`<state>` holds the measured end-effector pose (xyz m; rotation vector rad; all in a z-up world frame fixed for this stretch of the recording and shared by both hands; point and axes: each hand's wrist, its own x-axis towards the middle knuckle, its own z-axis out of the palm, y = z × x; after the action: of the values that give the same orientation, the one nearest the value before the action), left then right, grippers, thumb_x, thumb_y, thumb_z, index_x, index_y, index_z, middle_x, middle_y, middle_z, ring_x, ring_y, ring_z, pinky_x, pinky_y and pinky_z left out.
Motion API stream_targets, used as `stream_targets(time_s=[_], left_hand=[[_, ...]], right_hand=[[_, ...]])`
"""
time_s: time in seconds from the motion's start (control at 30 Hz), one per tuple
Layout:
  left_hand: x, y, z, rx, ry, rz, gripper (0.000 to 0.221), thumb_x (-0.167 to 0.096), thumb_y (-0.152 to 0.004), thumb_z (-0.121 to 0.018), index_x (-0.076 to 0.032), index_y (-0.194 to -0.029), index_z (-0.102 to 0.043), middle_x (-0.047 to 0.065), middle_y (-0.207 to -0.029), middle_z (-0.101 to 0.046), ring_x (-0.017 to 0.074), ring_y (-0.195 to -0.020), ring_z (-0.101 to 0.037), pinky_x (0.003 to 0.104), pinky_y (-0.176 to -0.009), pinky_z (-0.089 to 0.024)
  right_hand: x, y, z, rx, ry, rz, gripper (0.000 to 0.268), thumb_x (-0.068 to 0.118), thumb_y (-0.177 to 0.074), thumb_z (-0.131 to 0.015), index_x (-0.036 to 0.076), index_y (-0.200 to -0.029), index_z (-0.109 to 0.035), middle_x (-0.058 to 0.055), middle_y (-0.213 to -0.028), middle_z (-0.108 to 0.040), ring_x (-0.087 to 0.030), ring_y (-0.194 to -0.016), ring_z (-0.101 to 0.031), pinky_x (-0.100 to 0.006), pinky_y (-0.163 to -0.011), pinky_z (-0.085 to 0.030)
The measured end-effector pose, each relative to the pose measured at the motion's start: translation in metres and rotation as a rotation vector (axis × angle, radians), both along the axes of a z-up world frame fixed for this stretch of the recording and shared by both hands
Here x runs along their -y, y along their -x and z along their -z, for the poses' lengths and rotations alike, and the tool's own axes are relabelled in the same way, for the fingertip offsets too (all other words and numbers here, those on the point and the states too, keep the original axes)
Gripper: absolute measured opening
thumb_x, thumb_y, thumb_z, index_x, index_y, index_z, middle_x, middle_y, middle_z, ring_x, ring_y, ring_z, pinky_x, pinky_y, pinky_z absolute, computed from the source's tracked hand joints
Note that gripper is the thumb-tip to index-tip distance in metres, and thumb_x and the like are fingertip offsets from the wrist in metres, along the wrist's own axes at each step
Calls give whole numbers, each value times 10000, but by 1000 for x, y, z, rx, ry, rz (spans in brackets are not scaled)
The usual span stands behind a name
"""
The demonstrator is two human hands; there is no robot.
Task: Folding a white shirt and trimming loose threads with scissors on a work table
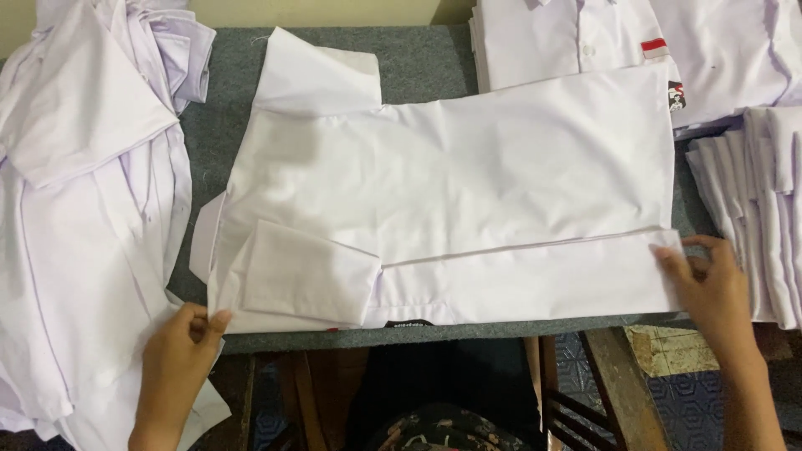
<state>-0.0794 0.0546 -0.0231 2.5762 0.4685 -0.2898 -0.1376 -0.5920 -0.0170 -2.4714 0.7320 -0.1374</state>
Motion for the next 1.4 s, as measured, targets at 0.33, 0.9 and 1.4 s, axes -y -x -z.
stream_targets(time_s=[0.33, 0.9, 1.4], left_hand=[[27, -49, -47, 274, 23, 121, 507, -235, -907, -646, -62, -1369, -530, 184, -1270, -488, 368, -1170, -555, 548, -939, -465], [79, -328, 49, 243, 1100, -182, 248, -214, -921, -569, -153, -1151, -503, 14, -1042, -600, 192, -738, -736, 289, -666, -650], [78, -317, 44, 326, 1182, -175, 163, -259, -918, -654, -197, -980, -516, 18, -914, -662, 153, -641, -688, 339, -736, -664]], right_hand=[[9, -41, -21, 190, 290, -177, 257, 141, -1122, -639, -66, -1270, -676, -206, -1102, -688, -335, -952, -636, -452, -807, -494], [4, -215, -37, 558, -527, 27, 506, 209, -1027, -619, 19, -1433, -385, -131, -1476, -401, -202, -704, -762, -298, -635, -675], [16, -225, -9, 704, -474, -45, 235, 179, -1101, -660, 28, -1143, -484, -53, -1252, -334, -202, -730, -727, -249, -600, -614]])
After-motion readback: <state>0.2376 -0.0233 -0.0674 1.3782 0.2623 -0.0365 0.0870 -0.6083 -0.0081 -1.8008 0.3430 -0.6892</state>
